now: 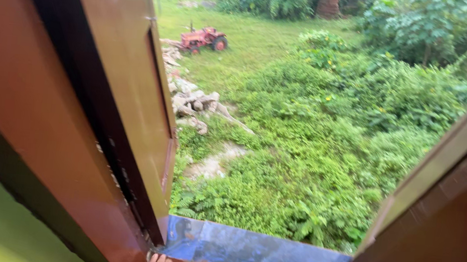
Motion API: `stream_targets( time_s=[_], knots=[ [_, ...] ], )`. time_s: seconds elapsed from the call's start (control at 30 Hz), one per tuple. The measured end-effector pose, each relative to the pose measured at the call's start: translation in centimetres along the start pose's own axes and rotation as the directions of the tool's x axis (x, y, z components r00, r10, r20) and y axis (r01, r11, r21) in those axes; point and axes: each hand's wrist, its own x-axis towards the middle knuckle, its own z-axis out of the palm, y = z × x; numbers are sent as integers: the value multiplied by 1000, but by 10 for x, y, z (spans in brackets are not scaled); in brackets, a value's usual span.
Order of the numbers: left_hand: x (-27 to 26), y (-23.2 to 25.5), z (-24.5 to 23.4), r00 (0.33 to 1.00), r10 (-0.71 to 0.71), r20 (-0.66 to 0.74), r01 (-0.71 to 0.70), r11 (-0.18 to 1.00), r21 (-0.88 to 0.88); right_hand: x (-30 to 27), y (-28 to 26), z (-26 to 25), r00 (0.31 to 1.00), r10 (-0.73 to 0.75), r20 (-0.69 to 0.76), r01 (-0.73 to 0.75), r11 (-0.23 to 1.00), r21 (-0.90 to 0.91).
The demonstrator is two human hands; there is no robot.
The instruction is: The person uses a sponge to wipe and clean the wooden window frame and sill. They systematically scrub the vertical sides, the top header, and the bottom sill of the open window, occasionally dipping the sponge into a container of liquid.
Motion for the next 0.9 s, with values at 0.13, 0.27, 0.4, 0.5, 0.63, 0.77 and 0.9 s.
stream_targets(
  time_s=[0.13, 0.27, 0.4, 0.5, 0.63, 0.77, 0.9],
  knots=[
    [36, 34, -42, 611, -82, 787, 508, 804, -311, -51, 52, -22, 987, -103, -121, 61, 950, -306],
    [92, 68, -58, 537, -278, 797, 680, 701, -214, -95, 73, -104, 869, 431, -245, -487, 830, -270],
    [100, 88, -59, 615, -360, 702, 600, 790, -121, -67, 27, -124, 803, 484, -348, -586, 749, -309],
    [95, 94, -76, 602, -372, 707, 607, 788, -102, -50, -15, -134, 667, 644, -375, -743, 613, -269],
    [106, 96, -90, 514, -338, 788, 628, 774, -78, -24, -59, -137, 788, 600, -138, -616, 766, -184],
    [115, 94, -100, 520, -301, 799, 634, 763, -125, -27, -59, -169, 941, 338, 7, -330, 922, -203],
    [128, 92, -121, 480, -270, 834, 627, 771, -111, -47, -26, -235, 932, 328, 156, -138, 718, -682]
  ],
)
